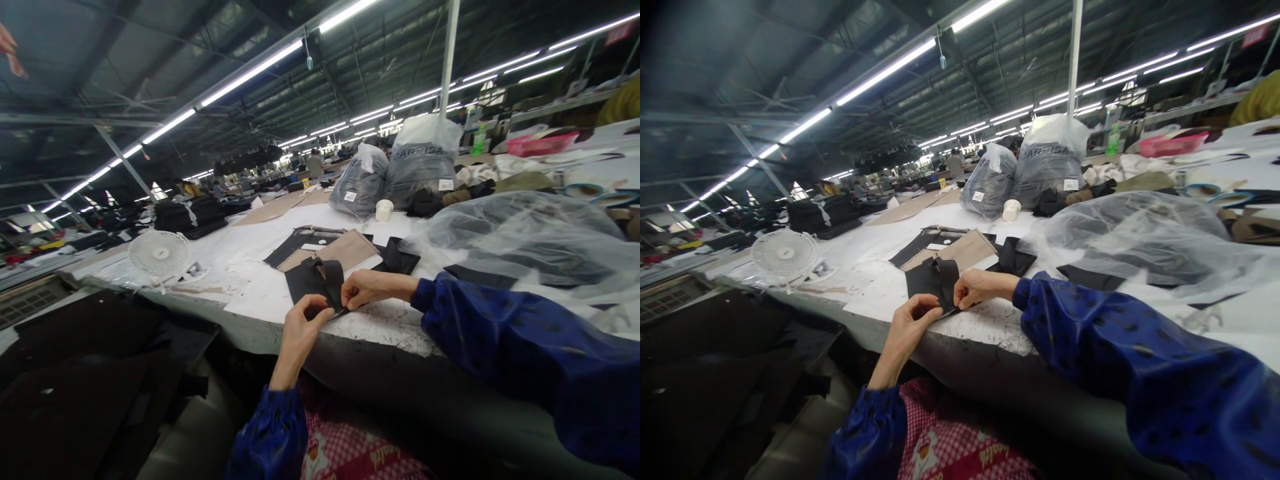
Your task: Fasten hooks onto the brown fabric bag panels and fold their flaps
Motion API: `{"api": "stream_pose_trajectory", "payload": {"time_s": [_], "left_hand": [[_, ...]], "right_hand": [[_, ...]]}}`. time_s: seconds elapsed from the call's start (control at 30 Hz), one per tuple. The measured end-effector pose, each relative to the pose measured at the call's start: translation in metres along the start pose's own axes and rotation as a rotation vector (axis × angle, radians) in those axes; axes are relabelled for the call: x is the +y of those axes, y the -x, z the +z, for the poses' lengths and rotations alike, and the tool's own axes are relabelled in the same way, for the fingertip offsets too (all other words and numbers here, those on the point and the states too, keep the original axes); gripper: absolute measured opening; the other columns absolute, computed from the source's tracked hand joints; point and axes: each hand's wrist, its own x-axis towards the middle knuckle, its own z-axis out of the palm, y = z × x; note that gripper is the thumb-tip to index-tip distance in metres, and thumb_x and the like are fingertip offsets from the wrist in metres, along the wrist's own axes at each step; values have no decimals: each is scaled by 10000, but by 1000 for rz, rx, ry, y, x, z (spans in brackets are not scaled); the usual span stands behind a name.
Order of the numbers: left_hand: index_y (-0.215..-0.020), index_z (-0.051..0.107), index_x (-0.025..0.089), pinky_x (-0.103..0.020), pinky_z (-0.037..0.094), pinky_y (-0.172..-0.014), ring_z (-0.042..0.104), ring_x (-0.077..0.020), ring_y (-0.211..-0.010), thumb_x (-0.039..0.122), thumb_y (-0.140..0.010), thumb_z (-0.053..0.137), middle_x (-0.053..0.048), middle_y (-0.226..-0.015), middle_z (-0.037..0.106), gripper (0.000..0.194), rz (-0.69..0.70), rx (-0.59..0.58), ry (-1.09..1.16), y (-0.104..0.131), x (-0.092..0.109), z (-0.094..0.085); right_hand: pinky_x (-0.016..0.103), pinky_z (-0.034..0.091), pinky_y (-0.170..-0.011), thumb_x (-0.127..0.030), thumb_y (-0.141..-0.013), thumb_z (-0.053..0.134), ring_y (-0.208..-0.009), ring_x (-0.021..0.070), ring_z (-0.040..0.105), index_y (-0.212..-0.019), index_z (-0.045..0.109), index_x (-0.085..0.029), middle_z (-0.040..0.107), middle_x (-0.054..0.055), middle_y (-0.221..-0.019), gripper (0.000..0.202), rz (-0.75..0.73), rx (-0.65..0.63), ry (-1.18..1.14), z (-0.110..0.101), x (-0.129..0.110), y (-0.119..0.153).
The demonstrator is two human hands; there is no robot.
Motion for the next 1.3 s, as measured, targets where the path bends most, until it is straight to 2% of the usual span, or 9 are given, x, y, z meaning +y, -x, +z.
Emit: {"api": "stream_pose_trajectory", "payload": {"time_s": [0.1,0.17,0.47,0.6,0.77,0.87,0.93,1.1,1.3], "left_hand": [[-730,690,201,-350,426,-836,560,-214,-886,280,-716,729,-32,-813,651,90,92,45,-179,8,3,5],[-641,663,200,-356,410,-833,534,-217,-876,249,-741,698,-31,-771,622,116,74,101,-282,9,6,11],[-539,604,201,-358,397,-791,531,-231,-845,175,-716,662,-41,-720,624,188,-25,131,-340,2,14,18],[-534,622,193,-361,401,-767,543,-233,-822,151,-678,670,-47,-698,621,158,-18,116,-311,0,13,17],[-726,749,184,-337,469,-795,632,-202,-839,274,-772,642,-62,-826,714,148,13,21,-132,-2,-4,-7],[-953,749,169,-327,497,-810,658,-200,-903,369,-829,595,-94,-1008,723,281,1,112,102,3,-14,-30],[-924,749,183,-334,479,-847,633,-214,-962,355,-781,663,-86,-1027,705,239,33,160,165,10,-15,-35],[-718,729,235,-370,403,-908,547,-222,-962,243,-718,736,-33,-873,659,10,135,186,-178,19,-10,-14],[-620,679,217,-381,401,-890,546,-224,-939,252,-744,698,-31,-846,648,130,47,233,-248,12,-21,1]], "right_hand": [[214,447,-627,-196,-720,656,-704,142,622,-913,739,-114,716,38,-786,225,8,13,-21,1,0,0],[211,446,-623,-209,-719,659,-702,141,620,-908,743,-119,716,35,-779,225,20,17,-23,1,-3,2],[220,402,-572,-301,-700,720,-669,152,600,-771,729,-136,680,35,-702,180,124,35,155,1,-21,-5],[261,371,-611,-206,-617,753,-844,238,611,-864,705,-142,690,103,-892,260,117,85,314,4,-38,-11],[231,367,-625,-110,-664,653,-749,153,587,-855,705,-174,683,27,-826,208,-20,-16,315,7,-40,-14],[205,371,-587,-156,-694,645,-660,114,554,-865,708,-165,670,0,-777,183,-33,-55,255,5,-32,-15],[202,368,-574,-160,-690,643,-644,109,544,-857,709,-155,664,0,-764,180,-31,-58,228,4,-29,-15],[203,372,-570,-165,-686,634,-636,109,541,-856,711,-145,655,6,-753,188,-19,-44,185,5,-28,-14],[205,378,-578,-311,-728,689,-655,117,563,-816,705,-160,665,6,-739,175,2,-26,152,6,-26,-15]]}}
